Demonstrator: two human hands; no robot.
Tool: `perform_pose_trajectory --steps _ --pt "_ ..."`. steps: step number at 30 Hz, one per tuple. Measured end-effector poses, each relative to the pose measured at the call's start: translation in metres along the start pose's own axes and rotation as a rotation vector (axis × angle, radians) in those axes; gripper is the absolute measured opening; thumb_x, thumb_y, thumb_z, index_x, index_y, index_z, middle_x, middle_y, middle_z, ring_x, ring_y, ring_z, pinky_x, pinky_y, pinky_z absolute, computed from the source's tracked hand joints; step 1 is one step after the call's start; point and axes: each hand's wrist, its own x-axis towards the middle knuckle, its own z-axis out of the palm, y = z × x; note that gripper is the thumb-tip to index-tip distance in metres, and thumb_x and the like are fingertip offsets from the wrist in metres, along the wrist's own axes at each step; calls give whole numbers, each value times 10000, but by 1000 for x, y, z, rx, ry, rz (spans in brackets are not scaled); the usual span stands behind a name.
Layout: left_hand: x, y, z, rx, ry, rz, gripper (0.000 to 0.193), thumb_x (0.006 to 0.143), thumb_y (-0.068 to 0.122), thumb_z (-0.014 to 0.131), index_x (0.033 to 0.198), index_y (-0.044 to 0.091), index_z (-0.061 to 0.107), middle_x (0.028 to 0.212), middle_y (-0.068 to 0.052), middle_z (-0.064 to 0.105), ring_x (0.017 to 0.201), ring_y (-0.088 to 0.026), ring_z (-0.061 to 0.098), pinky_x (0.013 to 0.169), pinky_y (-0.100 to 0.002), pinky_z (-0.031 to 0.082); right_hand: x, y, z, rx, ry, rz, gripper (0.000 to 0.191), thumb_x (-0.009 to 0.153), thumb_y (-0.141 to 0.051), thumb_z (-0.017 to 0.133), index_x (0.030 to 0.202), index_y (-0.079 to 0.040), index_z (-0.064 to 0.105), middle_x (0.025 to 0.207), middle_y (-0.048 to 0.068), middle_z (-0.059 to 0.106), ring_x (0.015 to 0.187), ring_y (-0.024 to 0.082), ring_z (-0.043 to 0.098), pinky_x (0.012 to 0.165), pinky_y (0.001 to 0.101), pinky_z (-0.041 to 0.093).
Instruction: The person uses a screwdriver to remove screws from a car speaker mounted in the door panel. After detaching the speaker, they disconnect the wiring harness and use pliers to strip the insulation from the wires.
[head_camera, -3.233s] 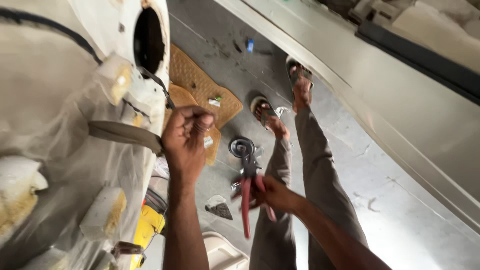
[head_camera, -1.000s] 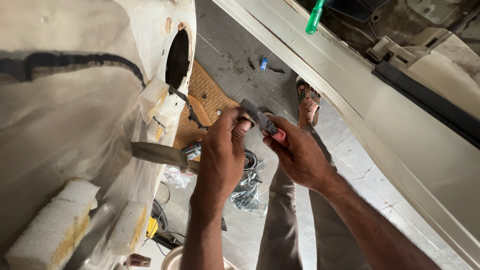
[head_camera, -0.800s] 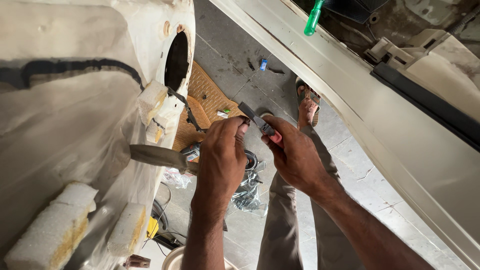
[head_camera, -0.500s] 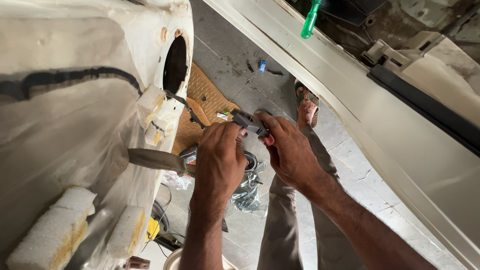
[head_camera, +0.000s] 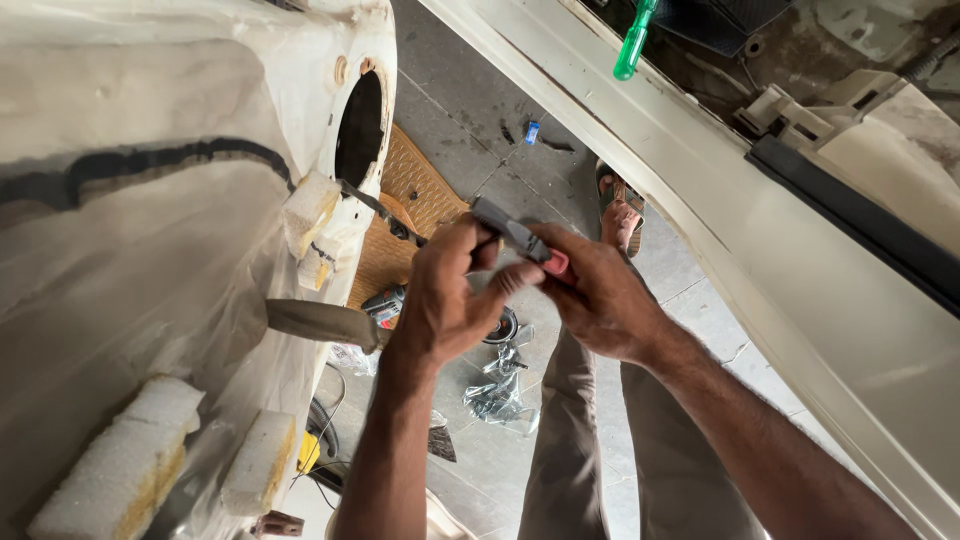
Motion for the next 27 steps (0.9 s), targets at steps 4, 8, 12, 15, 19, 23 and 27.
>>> perform_pose_trajectory --steps 4,8,12,15,19,23,27 --pt "-8 -17 12 -196 179 -64 348 988 260 756 829 68 513 631 52 388 568 -54 392 505 -260 378 7 1 12 77 4 157 326 1012 -110 584 1327 -53 522 980 108 715 890 196 722 815 354 605" --pt "-19 -27 16 -254 275 -35 397 1000 108 779 796 78 441 649 49 360 601 -37 374 531 -266 429 8 11 24 109 -13 197 268 1020 -126 592 1274 -53 545 929 76 695 854 166 706 759 332 599" --pt "-25 -32 22 -243 316 -67 447 966 43 786 736 102 408 602 61 397 563 -10 472 484 -240 468 7 18 31 249 9 101 239 1038 -137 575 1252 -35 546 967 72 666 903 157 657 809 343 596" --pt "-25 -35 31 -295 398 -80 447 946 88 799 722 123 414 588 64 389 550 -16 445 464 -230 410 6 19 32 322 35 270 213 1067 -201 532 1220 -62 580 990 38 656 939 131 678 866 327 639" --pt "-20 -42 35 -525 485 -149 426 986 373 710 804 129 412 696 48 374 608 -48 330 518 -220 288 3 12 28 459 245 302 330 1020 -236 548 1312 -85 569 993 71 721 837 136 679 724 326 610" --pt "-25 -40 24 -830 359 -201 654 1027 788 322 930 142 352 859 49 336 749 -65 293 686 -229 306 0 -1 32 523 333 203 422 950 -214 688 1306 -42 541 1133 108 751 996 125 706 850 301 617" --pt "-23 -29 22 -641 324 -272 746 969 870 256 935 131 351 847 26 318 749 -85 271 678 -241 275 7 -15 45 562 387 192 484 887 -178 794 1281 -27 557 1076 103 771 1027 131 747 867 290 642"
